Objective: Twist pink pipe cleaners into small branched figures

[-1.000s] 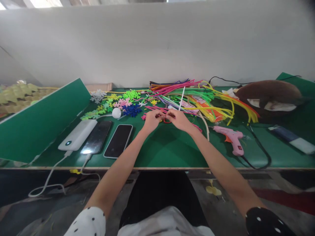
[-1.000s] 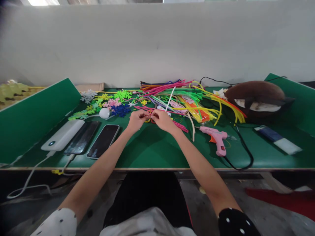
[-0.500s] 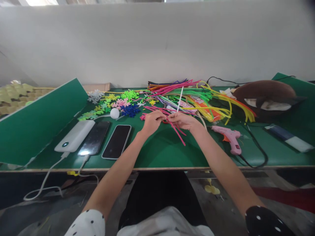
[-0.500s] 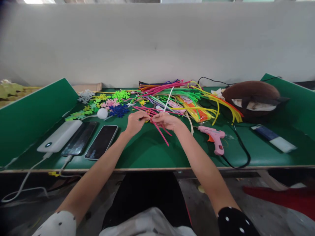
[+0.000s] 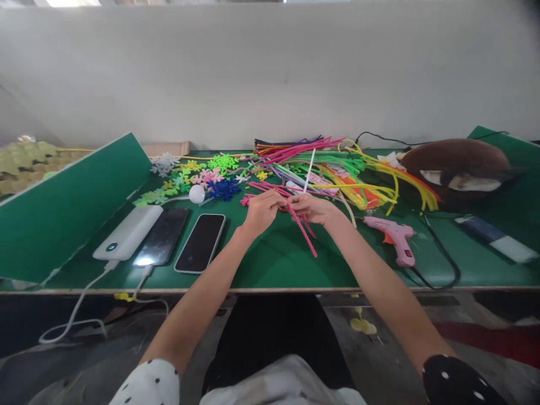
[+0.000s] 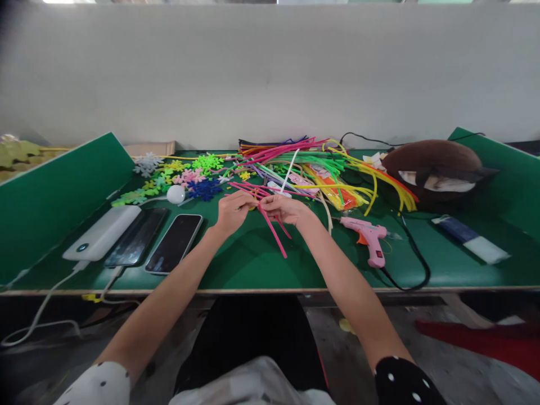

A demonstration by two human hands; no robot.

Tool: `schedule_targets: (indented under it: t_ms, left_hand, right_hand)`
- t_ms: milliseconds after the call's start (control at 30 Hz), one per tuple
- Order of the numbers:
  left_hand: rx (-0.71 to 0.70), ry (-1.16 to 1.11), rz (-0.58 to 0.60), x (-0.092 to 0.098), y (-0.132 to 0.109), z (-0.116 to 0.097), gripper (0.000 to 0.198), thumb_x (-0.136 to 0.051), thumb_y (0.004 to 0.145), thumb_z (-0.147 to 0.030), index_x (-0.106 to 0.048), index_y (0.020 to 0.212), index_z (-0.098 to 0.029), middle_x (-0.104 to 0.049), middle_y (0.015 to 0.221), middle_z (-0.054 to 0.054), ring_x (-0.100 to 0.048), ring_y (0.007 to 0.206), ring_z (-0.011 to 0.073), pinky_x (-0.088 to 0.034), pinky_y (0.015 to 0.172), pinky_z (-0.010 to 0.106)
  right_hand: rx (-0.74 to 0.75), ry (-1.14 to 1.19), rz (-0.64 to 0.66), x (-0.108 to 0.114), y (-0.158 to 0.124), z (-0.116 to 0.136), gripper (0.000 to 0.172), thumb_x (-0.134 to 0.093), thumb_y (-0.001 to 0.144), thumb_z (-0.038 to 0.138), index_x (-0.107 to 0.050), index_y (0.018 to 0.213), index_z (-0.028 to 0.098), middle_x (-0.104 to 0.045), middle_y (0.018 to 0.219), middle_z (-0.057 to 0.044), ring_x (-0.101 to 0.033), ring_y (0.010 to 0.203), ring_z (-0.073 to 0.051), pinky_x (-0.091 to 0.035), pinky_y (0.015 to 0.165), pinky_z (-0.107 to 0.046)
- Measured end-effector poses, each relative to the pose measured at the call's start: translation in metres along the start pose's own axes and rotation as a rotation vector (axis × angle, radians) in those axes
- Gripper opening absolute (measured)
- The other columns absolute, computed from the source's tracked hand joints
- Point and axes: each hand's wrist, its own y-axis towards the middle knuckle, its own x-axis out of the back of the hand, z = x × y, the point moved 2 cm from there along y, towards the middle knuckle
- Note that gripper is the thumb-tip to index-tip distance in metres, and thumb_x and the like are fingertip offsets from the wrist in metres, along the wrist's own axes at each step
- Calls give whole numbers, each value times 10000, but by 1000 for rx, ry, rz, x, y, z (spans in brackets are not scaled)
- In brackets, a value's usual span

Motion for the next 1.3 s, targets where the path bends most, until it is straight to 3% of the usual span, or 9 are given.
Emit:
schedule_targets:
  t_ms: [133, 367, 567, 733, 900, 1000, 1133, 1200, 1300]
  left_hand:
    - [-62, 74, 32, 0, -1, 1, 222, -475, 786, -23, -631, 691, -148, -643, 669, 19, -582, 618, 78, -459, 571, 173]
    - [-110, 201, 93, 2, -1, 0, 263, -434, 816, -47, -628, 677, -157, -636, 654, 14, -568, 605, 78, -426, 564, 184]
    - [-23, 280, 155, 1, -2, 0, 263, -415, 782, -43, -622, 665, -155, -604, 629, 20, -539, 585, 94, -380, 536, 204]
    - [207, 185, 157, -3, -5, 5, 198, -433, 659, -16, -560, 589, -150, -540, 586, 17, -497, 570, 109, -352, 515, 214]
    - [646, -51, 127, -8, -5, 13, 134, -465, 563, -38, -478, 491, -150, -509, 518, -6, -472, 538, 109, -346, 512, 226]
    - [955, -304, 96, -10, -6, 17, 123, -433, 513, -42, -466, 453, -144, -462, 458, -22, -429, 482, 93, -341, 488, 225]
    - [1360, -628, 129, -10, -8, 18, 156, -406, 492, -49, -373, 380, -152, -300, 367, -50, -241, 362, 41, -193, 396, 205]
    - [1404, -698, 123, -9, -6, 18, 168, -442, 504, -53, -382, 379, -147, -325, 378, -46, -253, 361, 34, -183, 391, 199]
    - [1257, -635, 41, -5, -2, 18, 113, -555, 545, -100, -493, 455, -131, -443, 440, -29, -349, 403, 41, -243, 410, 191]
  right_hand:
    - [57, -102, -15, -4, -2, 4, 213, -751, 519, 207, -578, 628, 147, -502, 541, 50, -396, 462, -38, -262, 440, -203]
    - [239, -324, -113, -14, -8, 13, 150, -692, 547, 195, -599, 654, 147, -564, 615, 14, -486, 598, -103, -335, 587, -251]
    - [280, -429, -176, -23, -7, 13, 57, -551, 556, 141, -531, 608, 155, -546, 586, 5, -500, 598, -131, -353, 626, -280]
    - [419, -745, -378, -31, -4, 10, 65, -475, 584, 137, -428, 568, 179, -445, 537, 24, -409, 539, -115, -284, 563, -262]
    - [603, -1289, -582, -41, -5, 5, 128, -414, 604, 73, -474, 651, 175, -461, 554, -8, -371, 543, -145, -242, 601, -288]
    - [705, -1604, -582, -48, -4, 0, 188, -407, 633, 61, -534, 746, 140, -511, 584, -40, -387, 555, -160, -235, 668, -317]
    - [853, -1804, -533, -53, -1, -6, 223, -369, 712, 54, -565, 794, 124, -566, 649, -77, -442, 613, -181, -226, 713, -336]
    - [860, -1778, -573, -52, 1, -7, 230, -351, 740, 55, -564, 786, 129, -580, 658, -81, -454, 615, -181, -236, 713, -337]
    - [791, -1583, -673, -46, 1, -3, 190, -365, 755, 84, -546, 760, 142, -585, 641, -66, -463, 593, -174, -270, 708, -340]
